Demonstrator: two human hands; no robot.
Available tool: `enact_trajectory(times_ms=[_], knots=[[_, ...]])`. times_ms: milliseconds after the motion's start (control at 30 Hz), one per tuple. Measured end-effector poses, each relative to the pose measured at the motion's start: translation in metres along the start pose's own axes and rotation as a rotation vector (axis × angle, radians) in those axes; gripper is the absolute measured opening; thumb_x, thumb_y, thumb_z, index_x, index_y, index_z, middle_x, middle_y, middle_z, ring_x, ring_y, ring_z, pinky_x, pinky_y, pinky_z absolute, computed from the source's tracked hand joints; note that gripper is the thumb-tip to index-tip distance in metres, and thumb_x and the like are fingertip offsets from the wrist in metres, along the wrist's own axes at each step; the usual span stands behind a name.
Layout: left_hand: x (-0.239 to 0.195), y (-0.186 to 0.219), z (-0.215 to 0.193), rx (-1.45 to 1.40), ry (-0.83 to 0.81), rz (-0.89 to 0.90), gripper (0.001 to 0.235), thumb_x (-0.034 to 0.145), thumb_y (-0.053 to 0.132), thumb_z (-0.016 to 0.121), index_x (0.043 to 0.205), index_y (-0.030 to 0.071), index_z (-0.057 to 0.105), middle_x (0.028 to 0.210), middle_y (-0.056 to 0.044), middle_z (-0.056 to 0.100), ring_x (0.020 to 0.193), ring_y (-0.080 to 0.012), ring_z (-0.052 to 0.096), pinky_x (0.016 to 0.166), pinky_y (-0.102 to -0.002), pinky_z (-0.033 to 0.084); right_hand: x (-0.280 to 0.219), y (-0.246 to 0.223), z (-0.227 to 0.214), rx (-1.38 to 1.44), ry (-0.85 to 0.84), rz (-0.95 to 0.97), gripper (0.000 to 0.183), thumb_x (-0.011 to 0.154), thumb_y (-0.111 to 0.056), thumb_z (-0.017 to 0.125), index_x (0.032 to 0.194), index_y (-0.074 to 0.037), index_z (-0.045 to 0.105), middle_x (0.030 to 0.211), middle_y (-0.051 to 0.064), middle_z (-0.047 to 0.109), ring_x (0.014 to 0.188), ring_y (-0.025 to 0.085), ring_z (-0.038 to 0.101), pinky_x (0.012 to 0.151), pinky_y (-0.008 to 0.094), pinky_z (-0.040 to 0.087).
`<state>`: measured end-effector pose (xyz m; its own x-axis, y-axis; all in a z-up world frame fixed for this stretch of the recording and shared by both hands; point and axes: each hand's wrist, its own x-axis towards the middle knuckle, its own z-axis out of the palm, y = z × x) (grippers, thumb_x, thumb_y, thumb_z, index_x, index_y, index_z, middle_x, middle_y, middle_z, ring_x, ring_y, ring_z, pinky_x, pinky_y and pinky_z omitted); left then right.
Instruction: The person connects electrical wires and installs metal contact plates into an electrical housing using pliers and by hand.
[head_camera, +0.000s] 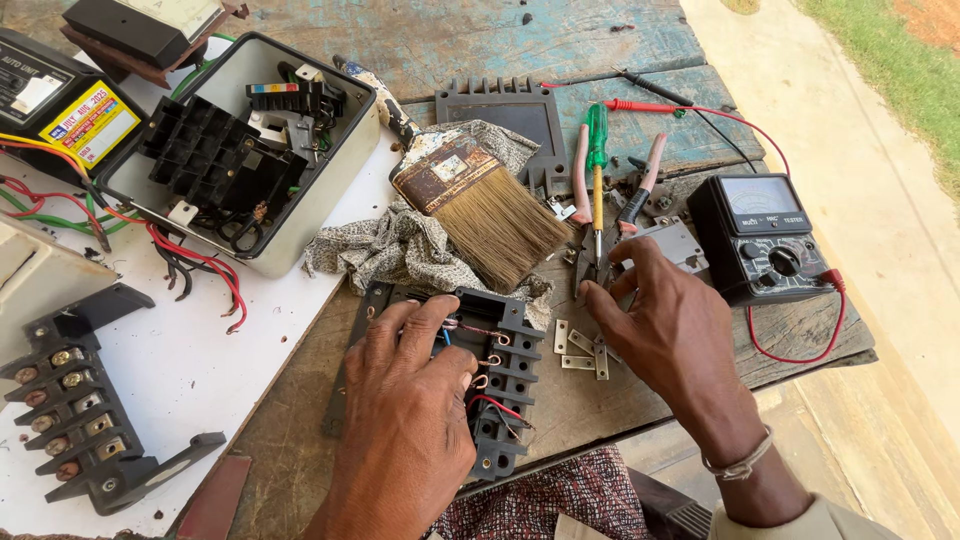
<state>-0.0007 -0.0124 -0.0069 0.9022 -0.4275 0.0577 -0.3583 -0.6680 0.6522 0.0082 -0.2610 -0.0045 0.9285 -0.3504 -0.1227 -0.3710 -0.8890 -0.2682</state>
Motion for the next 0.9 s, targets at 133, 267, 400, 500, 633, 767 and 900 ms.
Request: enact_trajectory(times_ms=[133,267,400,500,633,767,900], knots=[[-0.006,-0.002,0.003,-0.02,0.112,0.115,0.019,0.075,0.003,0.071,0.092,-0.001,0.076,0.144,-0.023,0.048,0.141,-0.046,0.035,0.111,-0.07,0.022,0.0,-0.008,0.006,0.102,0.049,-0.02,0.051,0.088,-0.029,0.072,0.131,-0.009,0.053,0.08,0.009,0.075,0.062,0.022,0.071,0.055,0.041,0.056],[-0.005,0.0,0.001,-0.027,0.047,0.036,0.026,0.074,0.003,0.072,0.099,-0.001,0.076,0.148,-0.02,0.049,0.141,-0.0431,0.036,0.111,-0.068,0.024,0.001,-0.008,0.004,0.22,0.094,0.002,0.059,0.083,-0.02,0.07,0.135,-0.004,0.048,0.075,0.009,0.07,0.059,0.019,0.068,0.052,0.037,0.056],[-0.005,0.003,-0.002,-0.032,0.113,0.083,0.024,0.077,0.007,0.072,0.1,0.0,0.076,0.143,-0.021,0.051,0.14,-0.0432,0.038,0.11,-0.067,0.025,-0.01,-0.006,-0.005,0.404,0.204,0.06,0.052,0.077,-0.013,0.069,0.126,-0.002,0.058,0.07,0.008,0.068,0.058,0.018,0.063,0.054,0.034,0.052],[-0.006,0.009,-0.003,-0.027,0.176,0.107,0.023,0.081,0.011,0.071,0.101,0.001,0.074,0.136,-0.02,0.054,0.135,-0.041,0.041,0.107,-0.063,0.027,-0.018,-0.002,-0.013,0.516,0.259,0.068,0.043,0.078,-0.008,0.066,0.121,-0.002,0.065,0.067,0.006,0.066,0.056,0.014,0.059,0.052,0.03,0.047],[-0.007,0.017,-0.003,0.029,0.277,0.193,0.026,0.083,0.013,0.07,0.106,0.0,0.071,0.133,-0.021,0.054,0.133,-0.039,0.044,0.106,-0.06,0.03,-0.021,0.008,-0.023,0.757,0.299,0.105,0.03,0.086,-0.004,0.062,0.114,0.0,0.071,0.068,0.004,0.064,0.05,0.009,0.052,0.043,0.026,0.041],[-0.001,0.025,0.001,0.018,0.241,0.295,0.033,0.083,0.015,0.071,0.111,-0.001,0.069,0.135,-0.022,0.051,0.133,-0.0401,0.044,0.108,-0.06,0.031,-0.024,0.021,-0.028,1.107,0.361,0.051,0.021,0.093,-0.002,0.058,0.109,0.007,0.07,0.071,0.007,0.062,0.048,0.009,0.05,0.042,0.024,0.039],[0.009,0.039,0.009,-0.03,0.174,0.385,0.042,0.084,0.018,0.073,0.12,-0.002,0.066,0.139,-0.023,0.046,0.134,-0.0413,0.041,0.111,-0.059,0.03,-0.031,0.036,-0.032,1.406,0.36,0.033,0.024,0.098,-0.003,0.053,0.113,0.011,0.066,0.079,0.011,0.063,0.052,0.012,0.053,0.046,0.027,0.044]])
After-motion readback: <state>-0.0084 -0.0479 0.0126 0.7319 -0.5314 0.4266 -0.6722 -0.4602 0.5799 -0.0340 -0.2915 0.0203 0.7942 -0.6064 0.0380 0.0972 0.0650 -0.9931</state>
